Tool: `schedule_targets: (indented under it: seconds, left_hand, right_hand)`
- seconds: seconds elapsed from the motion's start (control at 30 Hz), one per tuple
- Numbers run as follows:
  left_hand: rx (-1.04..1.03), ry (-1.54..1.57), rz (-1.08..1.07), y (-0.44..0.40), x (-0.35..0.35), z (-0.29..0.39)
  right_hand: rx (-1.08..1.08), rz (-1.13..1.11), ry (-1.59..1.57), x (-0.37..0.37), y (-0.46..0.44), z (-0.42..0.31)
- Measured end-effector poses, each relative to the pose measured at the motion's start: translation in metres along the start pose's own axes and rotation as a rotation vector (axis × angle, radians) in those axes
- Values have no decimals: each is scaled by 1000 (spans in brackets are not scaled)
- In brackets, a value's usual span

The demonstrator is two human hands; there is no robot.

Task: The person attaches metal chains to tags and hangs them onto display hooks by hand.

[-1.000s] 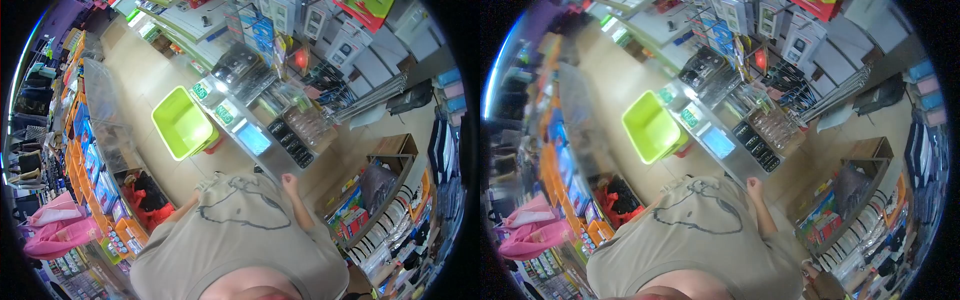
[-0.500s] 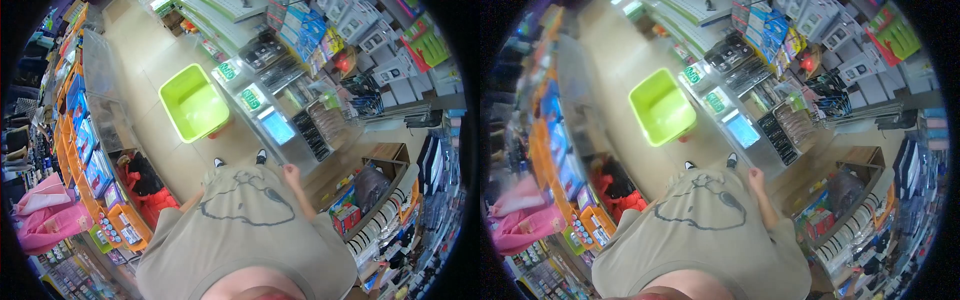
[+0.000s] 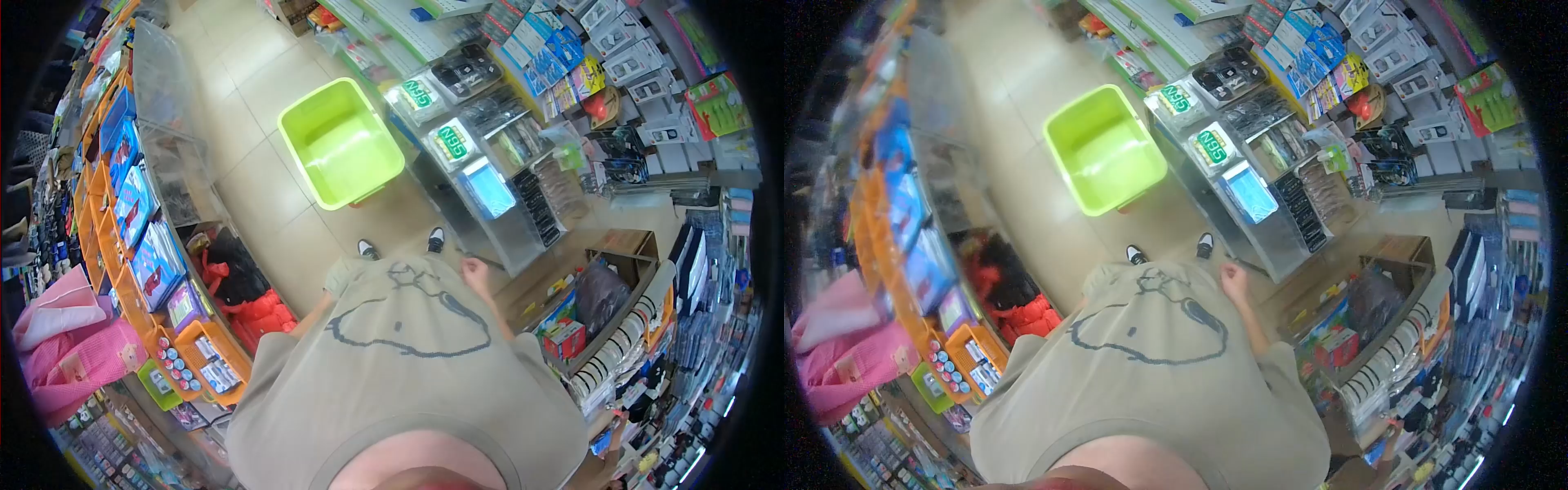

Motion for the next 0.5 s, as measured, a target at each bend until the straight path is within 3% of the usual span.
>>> schedule_targets:
  seconds: [0.2, 0.5]
  left_hand:
    - [-63, -18, -52, -3, 10, -18]
    - [-76, -53, -135, 8, 11, -24]
  right_hand:
    - [38, 115, 115, -11, 30, -12]
    - [-30, 154, 3, -3, 44, -27]
Point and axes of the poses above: each hand's wrist, its own y-axis away from the middle knuckle, its own x-axis out of the back of the hand, z = x × y, the point moved 8 cm from there along -y, towards the middle knuckle, and after that the axes turned 4 degrees about -z, right-handed, at the moved point
